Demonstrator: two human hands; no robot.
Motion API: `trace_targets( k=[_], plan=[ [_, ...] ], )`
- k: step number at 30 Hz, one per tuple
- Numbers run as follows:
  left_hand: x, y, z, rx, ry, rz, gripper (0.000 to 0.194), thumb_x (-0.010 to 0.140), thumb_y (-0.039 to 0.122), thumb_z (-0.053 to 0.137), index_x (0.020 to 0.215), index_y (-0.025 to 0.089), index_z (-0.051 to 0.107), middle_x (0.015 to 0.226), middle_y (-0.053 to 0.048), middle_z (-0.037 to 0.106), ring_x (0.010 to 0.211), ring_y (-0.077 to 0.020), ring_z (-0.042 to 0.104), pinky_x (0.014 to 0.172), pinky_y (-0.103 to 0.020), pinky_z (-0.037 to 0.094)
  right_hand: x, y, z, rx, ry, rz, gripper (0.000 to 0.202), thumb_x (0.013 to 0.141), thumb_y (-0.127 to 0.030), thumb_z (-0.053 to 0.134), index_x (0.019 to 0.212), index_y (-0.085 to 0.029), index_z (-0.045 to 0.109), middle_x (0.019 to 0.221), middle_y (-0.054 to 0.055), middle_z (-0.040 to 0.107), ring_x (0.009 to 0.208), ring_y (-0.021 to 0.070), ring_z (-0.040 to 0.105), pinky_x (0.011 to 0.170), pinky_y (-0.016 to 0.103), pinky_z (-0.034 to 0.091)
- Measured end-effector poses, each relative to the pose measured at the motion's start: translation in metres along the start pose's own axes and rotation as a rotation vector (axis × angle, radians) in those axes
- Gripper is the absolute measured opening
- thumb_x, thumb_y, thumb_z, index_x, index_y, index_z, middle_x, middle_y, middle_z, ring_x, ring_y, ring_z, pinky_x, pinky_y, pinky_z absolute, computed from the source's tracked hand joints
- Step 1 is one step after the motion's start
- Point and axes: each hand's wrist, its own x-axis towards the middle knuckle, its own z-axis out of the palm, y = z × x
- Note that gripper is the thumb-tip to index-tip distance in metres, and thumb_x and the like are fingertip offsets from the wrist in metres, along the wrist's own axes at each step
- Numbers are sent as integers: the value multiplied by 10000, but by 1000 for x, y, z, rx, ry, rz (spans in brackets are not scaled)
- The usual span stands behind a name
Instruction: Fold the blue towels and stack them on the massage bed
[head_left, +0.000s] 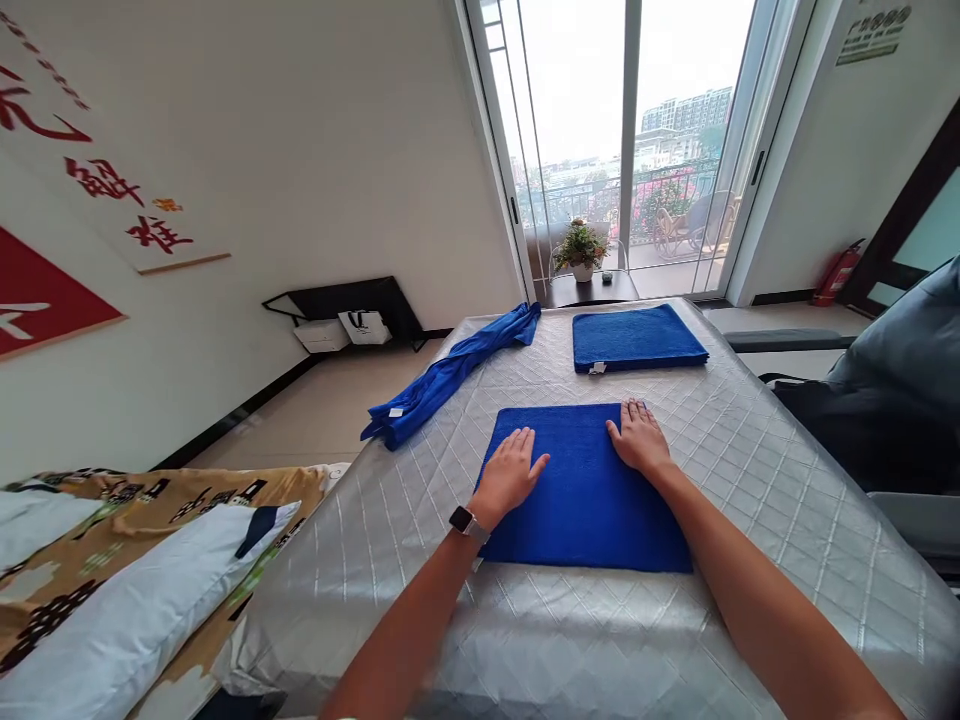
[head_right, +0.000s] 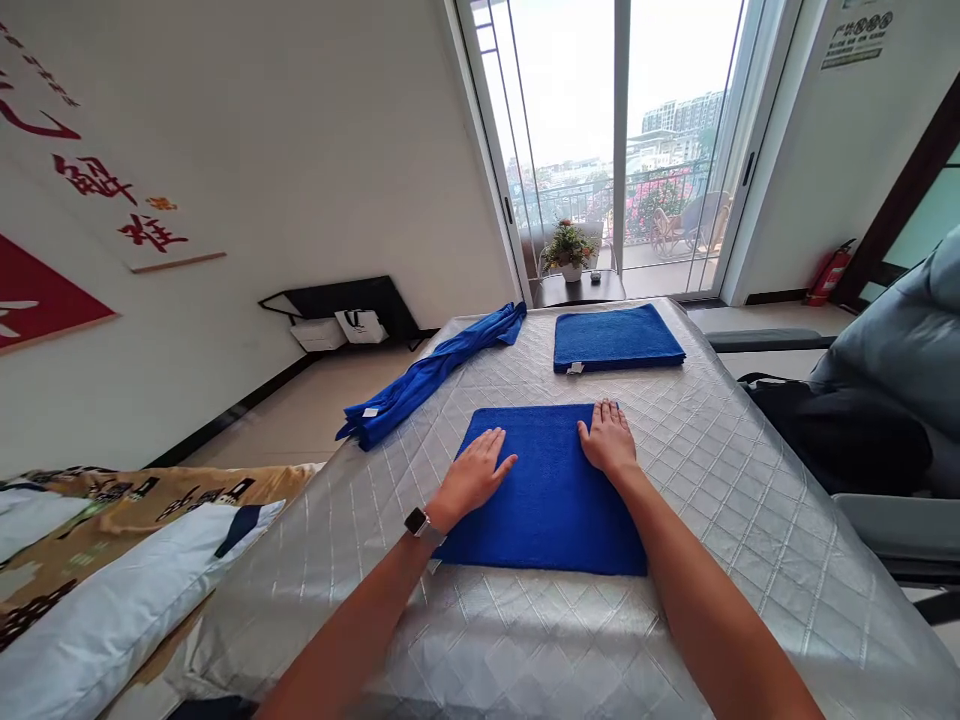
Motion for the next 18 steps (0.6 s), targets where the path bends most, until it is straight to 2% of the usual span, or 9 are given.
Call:
trace_targets(
  k=[3,5,7,9,10,12,16,18],
  plan=[
    [37,51,6,-65,8,190,667,1079,548,273,1546,102,443,1607,-143,437,1516,-248,369,1262,-390,284,0,1,2,-5,14,-6,744,1057,-477,235,1617,13,241,1693,191,206,1582,285,147,1280,397,95],
    [63,82,15,-112,3,250,660,1087,536,252,1552,104,432,1622,-139,412,1529,-246,342,1267,-405,277,-1,3,3,-26,22,-25,725,1058,-446,240,1612,22,252,1687,199,219,1579,287,160,1278,392,104],
    [84,102,25,-146,-7,242,626,1097,502,242,1556,118,427,1630,-138,398,1535,-243,330,1263,-427,283,-2,4,3,-50,24,-47,689,1058,-386,229,1608,28,258,1684,201,229,1577,286,170,1275,387,116],
    [95,106,34,-167,-8,210,611,1100,488,239,1558,130,425,1632,-140,392,1538,-243,322,1265,-442,276,-2,5,3,-56,24,-48,670,1055,-348,216,1608,27,260,1684,197,233,1576,283,176,1275,387,123],
    [97,102,36,-172,-6,195,615,1097,496,239,1560,135,423,1634,-141,388,1541,-246,315,1268,-447,266,-2,5,3,-52,23,-40,673,1054,-353,217,1608,27,259,1684,196,233,1576,284,176,1275,390,124],
    [93,80,38,-174,-5,166,637,1088,530,240,1570,151,413,1643,-138,370,1551,-250,291,1278,-453,238,-2,4,2,-34,23,-23,699,1055,-396,227,1608,30,255,1684,200,228,1577,286,174,1278,396,120],
    [73,7,32,-142,-33,-11,660,1080,557,214,1593,178,381,1661,-128,336,1559,-254,271,1283,-470,211,0,3,2,-21,15,-15,726,1059,-440,224,1610,32,248,1688,197,219,1578,282,167,1282,390,112],
    [63,-28,28,-126,-53,-119,682,1079,553,197,1604,145,354,1671,-137,311,1566,-258,249,1286,-464,199,0,3,2,-26,6,-12,726,1059,-440,222,1612,31,242,1691,192,212,1580,279,159,1284,387,106]
  ],
)
